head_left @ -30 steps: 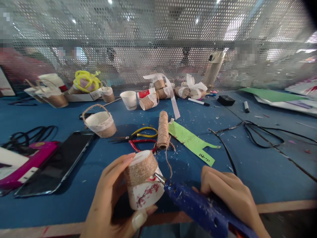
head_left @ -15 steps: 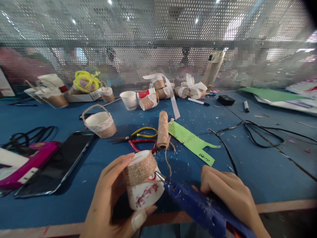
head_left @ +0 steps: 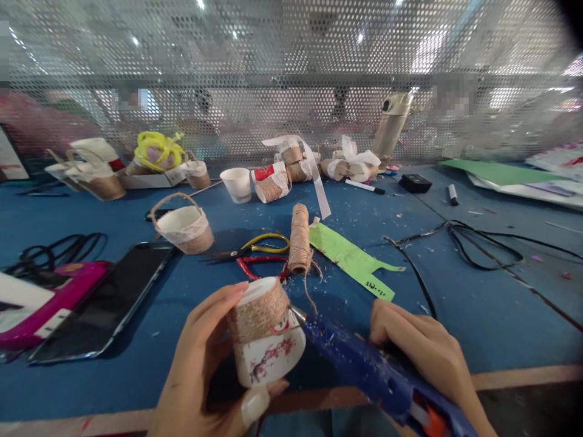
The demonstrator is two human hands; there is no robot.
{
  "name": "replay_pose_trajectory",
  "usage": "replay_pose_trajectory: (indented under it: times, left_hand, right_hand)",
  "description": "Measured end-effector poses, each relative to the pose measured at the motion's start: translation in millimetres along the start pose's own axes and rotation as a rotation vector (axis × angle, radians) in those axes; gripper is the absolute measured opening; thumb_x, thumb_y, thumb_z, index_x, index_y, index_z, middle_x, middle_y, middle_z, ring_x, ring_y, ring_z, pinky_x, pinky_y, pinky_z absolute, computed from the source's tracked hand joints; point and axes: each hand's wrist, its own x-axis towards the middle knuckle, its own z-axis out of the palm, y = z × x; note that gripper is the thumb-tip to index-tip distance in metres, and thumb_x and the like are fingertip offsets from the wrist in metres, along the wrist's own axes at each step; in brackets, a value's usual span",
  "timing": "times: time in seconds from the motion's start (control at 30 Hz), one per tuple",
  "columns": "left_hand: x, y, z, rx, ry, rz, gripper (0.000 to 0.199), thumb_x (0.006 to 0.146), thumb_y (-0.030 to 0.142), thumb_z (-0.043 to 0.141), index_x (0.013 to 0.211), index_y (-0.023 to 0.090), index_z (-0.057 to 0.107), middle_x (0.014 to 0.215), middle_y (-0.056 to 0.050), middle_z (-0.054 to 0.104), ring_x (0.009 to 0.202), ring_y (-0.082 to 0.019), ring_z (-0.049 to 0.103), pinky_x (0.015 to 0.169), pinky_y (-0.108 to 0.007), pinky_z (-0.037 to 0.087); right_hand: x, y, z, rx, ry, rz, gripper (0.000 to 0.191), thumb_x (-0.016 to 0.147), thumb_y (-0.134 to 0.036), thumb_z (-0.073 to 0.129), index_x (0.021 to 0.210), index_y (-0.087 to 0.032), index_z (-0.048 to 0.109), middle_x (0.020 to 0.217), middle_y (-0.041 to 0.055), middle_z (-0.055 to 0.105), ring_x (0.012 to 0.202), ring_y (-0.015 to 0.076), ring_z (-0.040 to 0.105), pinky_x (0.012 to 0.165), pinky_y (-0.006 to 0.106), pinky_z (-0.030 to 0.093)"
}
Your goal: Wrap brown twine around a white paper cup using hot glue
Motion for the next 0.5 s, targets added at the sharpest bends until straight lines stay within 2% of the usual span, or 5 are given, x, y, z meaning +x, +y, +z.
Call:
replay_pose_trajectory:
  times: [0.13,0.33,0.5]
  left_hand:
    - [-2.2,3.4,3.9,-0.032,0.03,-0.016,0.068,0.071,0.033,0.082,0.131,0.039,0.052,0.147,-0.004,0.047,0.136,-0.036,0.05,0.102,-0.046,0.059]
    - [-1.9,1.7,2.9,-0.022,0.024,-0.014,0.068,0.07,0.031,0.082,0.131,0.04,0.053,0.148,-0.003,0.046,0.138,-0.035,0.048,0.104,-0.045,0.057]
    - [-1.3,2.9,2.3,-0.013,0.006,-0.003,0.068,0.072,0.029,0.081,0.131,0.043,0.051,0.148,0.0,0.045,0.137,-0.033,0.049,0.105,-0.043,0.056]
  right_hand:
    - [0.5,1.3,1.7,-0.041,-0.007,0.0,0.025,0.084,-0.001,0.041,0.072,-0.023,0.037,0.062,-0.0061,0.041,0.049,0.0064,0.041,0.047,0.016,0.032]
    - [-0.5,6.5,8.1,-0.062,0.051,-0.062,0.029,0.089,-0.004,0.041,0.066,-0.022,0.038,0.058,-0.0057,0.041,0.044,0.0067,0.038,0.043,0.018,0.028]
    - [-2.5,7.7,9.3,-0.071,0.038,-0.073,0.03,0.092,-0.007,0.042,0.066,-0.022,0.037,0.059,-0.0058,0.039,0.045,0.0064,0.037,0.043,0.019,0.026]
